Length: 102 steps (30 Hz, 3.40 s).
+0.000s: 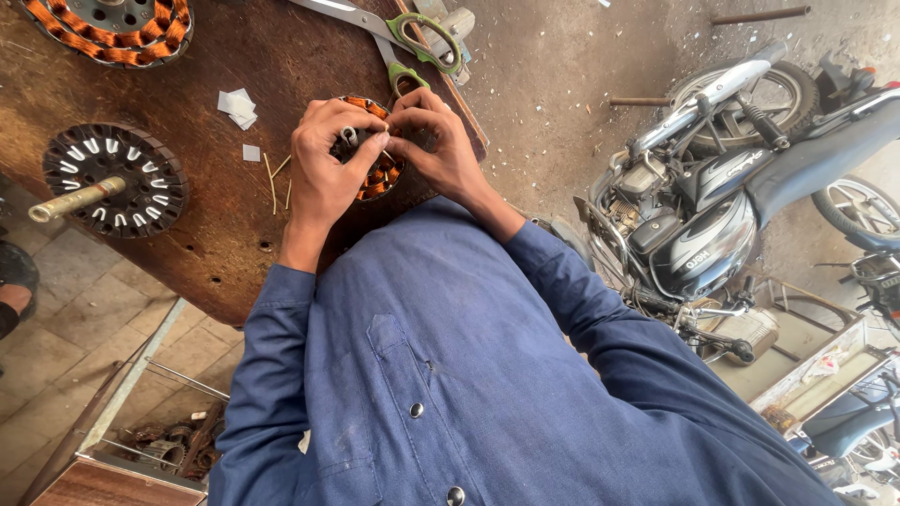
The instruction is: The person assembles a motor stator by inserting wooden sticks into slots between copper windings, cutting excess copper wire with shears, and tucking the wire ends into the stator. They repeat this process for multiple stators on a wooden workbench.
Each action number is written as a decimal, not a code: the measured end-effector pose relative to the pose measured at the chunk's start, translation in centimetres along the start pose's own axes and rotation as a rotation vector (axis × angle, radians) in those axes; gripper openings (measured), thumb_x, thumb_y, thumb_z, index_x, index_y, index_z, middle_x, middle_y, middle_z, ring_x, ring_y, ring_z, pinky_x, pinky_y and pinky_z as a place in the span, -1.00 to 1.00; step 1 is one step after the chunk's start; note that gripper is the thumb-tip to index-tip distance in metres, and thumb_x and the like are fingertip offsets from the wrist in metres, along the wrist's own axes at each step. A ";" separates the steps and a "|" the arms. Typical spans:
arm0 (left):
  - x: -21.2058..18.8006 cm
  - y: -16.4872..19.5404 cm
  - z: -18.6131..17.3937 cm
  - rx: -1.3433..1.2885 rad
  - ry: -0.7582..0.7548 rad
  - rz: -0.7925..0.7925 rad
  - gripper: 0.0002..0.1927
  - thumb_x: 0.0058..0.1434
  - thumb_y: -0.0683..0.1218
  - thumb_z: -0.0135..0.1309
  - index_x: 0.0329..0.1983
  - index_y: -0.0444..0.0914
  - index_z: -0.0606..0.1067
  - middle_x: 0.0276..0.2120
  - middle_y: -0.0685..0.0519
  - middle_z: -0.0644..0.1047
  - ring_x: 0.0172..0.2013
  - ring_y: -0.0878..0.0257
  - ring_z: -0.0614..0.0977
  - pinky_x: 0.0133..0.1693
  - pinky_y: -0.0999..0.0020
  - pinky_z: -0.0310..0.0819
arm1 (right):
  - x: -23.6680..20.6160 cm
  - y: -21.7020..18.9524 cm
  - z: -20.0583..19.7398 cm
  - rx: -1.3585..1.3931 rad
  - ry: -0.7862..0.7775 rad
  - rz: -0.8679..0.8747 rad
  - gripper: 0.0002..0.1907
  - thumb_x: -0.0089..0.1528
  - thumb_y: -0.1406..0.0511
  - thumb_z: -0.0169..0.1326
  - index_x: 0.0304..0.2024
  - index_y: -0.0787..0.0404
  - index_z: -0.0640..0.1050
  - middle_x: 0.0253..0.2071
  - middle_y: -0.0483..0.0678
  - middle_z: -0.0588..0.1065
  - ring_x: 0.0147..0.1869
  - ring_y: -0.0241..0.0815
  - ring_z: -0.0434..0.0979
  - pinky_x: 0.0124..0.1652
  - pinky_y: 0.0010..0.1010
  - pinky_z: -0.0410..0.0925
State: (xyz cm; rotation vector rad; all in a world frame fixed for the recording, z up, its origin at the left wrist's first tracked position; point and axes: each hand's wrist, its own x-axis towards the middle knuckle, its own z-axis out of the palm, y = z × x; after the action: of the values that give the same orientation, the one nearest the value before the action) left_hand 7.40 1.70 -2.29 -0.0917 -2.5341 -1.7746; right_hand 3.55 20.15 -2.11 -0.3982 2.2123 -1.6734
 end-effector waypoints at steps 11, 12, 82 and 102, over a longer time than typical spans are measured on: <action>0.2 -0.4 0.0 -0.042 -0.013 -0.138 -0.93 0.15 -0.22 0.26 -0.29 -0.26 0.65 -0.26 0.03 0.62 -0.11 0.14 0.60 -0.03 0.24 0.49 | 0.0 -0.3 0.6 -0.025 -0.023 0.001 -0.80 0.21 0.37 0.29 -0.13 0.31 0.63 -0.07 -0.06 0.45 0.06 -0.20 0.48 0.08 -0.35 0.36; 0.2 -0.4 0.0 -0.041 -0.012 -0.136 -0.94 0.14 -0.22 0.26 -0.30 -0.26 0.65 -0.26 0.03 0.62 -0.11 0.14 0.60 -0.03 0.25 0.48 | 0.0 -0.3 0.7 -0.031 -0.023 0.003 -0.81 0.21 0.37 0.30 -0.14 0.31 0.63 -0.07 -0.06 0.45 0.05 -0.20 0.48 0.07 -0.35 0.36; -2.2 -1.0 0.7 -0.101 0.177 -0.118 -0.55 0.23 -0.19 0.36 0.15 -0.16 0.47 -0.17 0.14 0.66 -0.04 0.28 0.68 0.16 0.29 0.40 | 0.9 -2.0 1.4 0.432 -0.043 0.196 -0.94 0.28 0.41 0.26 -0.22 0.32 0.66 -0.11 -0.18 0.44 -0.06 -0.38 0.50 -0.02 -0.52 0.43; -1.5 -1.0 1.4 0.199 0.122 0.112 -0.56 0.35 -0.20 0.22 0.08 -0.31 0.21 -0.19 0.07 0.52 -0.07 0.24 0.49 0.19 0.07 0.06 | 0.7 -1.7 0.2 0.417 -0.047 0.116 -0.78 0.34 0.42 0.19 0.04 0.29 0.56 -0.02 -0.15 0.55 0.04 -0.39 0.52 0.07 -0.50 0.43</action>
State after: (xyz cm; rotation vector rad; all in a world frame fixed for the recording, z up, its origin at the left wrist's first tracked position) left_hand 8.81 2.64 -3.80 -0.1109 -2.5469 -1.4349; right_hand 3.06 19.22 -0.57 -0.1925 1.7518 -1.9724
